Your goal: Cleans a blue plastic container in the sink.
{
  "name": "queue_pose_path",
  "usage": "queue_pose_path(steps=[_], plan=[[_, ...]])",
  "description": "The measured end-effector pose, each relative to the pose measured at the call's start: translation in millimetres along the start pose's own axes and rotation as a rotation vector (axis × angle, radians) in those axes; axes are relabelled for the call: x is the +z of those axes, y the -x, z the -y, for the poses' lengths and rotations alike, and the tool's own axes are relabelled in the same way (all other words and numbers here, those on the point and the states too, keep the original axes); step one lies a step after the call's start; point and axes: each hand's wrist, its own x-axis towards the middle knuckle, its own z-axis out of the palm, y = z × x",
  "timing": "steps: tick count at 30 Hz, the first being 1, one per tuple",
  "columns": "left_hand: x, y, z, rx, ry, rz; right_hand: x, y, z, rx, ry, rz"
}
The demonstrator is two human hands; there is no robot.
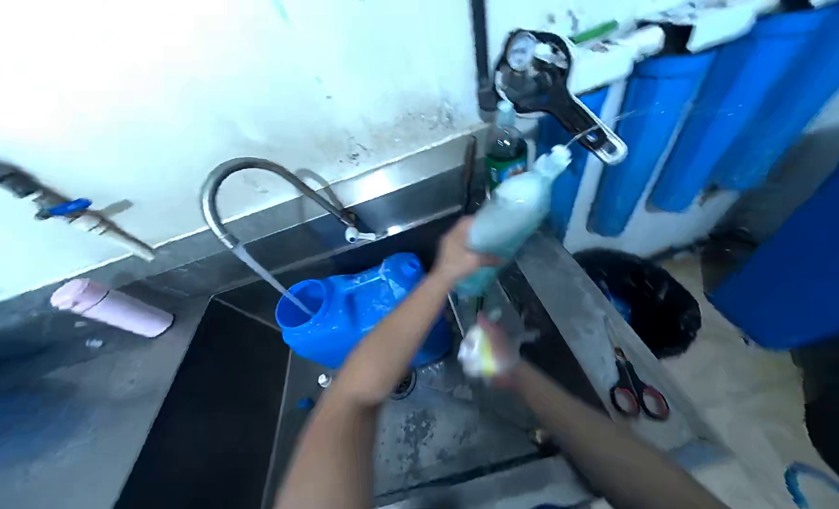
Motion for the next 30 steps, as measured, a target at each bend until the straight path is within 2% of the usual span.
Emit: queue_pose_path(steps=[1, 3, 4, 6, 8, 11, 12, 14, 16, 18, 21, 23, 25, 26, 27, 29, 30], plan=[[39.5, -12.1, 11.2, 0.008, 0.222, -0.038, 4.0, 8.0, -13.0, 0.091, 0.075, 0.058], [103.3, -25.4, 24.2, 0.054, 0.455, -0.078, 1.0, 19.5, -31.1, 0.215, 0.143, 0.129], [120.5, -25.2, 22.5, 0.065, 0.513, -0.081, 0.0, 23.2, -32.8, 0.254, 0.156, 0.102], [114.2, -20.6, 14.7, 0.068, 0.454, -0.039, 1.4, 21.2, -27.3, 0.333, 0.171, 0.061], [63.6, -17.5, 25.6, 0.020, 0.136, -0.123, -0.5, 14.1, -23.2, 0.391, 0.236, 0.139], [-61.2, -28.7, 89.2, -0.287, -0.450, -0.481, 1.4, 11.7, -21.8, 0.429, 0.368, 0.261], [-105.6, -29.1, 112.6, -0.405, -0.563, -0.538, 4.5, 12.9, -23.0, 0.440, 0.403, 0.265], [-171.9, -19.5, 156.3, -0.578, -0.716, -0.466, 3.2, 14.0, -25.6, 0.454, 0.467, 0.271], [-207.9, 6.2, 170.1, -0.593, -0.758, -0.238, -0.5, 15.6, -21.7, 0.351, 0.533, 0.269], [-234.7, 47.1, 167.9, -0.649, -0.678, -0.004, -8.7, 15.3, -10.3, 0.138, 0.492, 0.240], [-244.2, 101.8, 169.2, -0.670, -0.748, 0.184, 10.5, -2.4, 50.2, -0.218, 0.518, 0.227], [-235.4, 118.9, 151.2, -0.673, -0.819, 0.264, 35.4, -25.8, 103.2, -0.415, 0.750, 0.140], [-226.8, 122.0, 123.2, -0.717, -0.830, 0.325, 64.1, -53.1, 133.2, -0.561, 1.071, 0.041], [-225.5, 125.4, 117.1, -0.738, -0.828, 0.342, 79.2, -72.7, 125.0, -0.598, 1.213, -0.021], [-226.8, 131.8, 118.5, -0.746, -0.822, 0.346, 95.3, -97.1, 97.3, -0.607, 1.351, -0.090], [-235.4, 150.9, 133.9, -0.755, -0.759, 0.322, 147.4, -137.6, 2.8, -0.635, 1.697, -0.221], [-242.4, 160.8, 140.0, -0.748, -0.720, 0.298, 179.5, -145.1, -42.1, -0.673, 1.798, -0.210]])
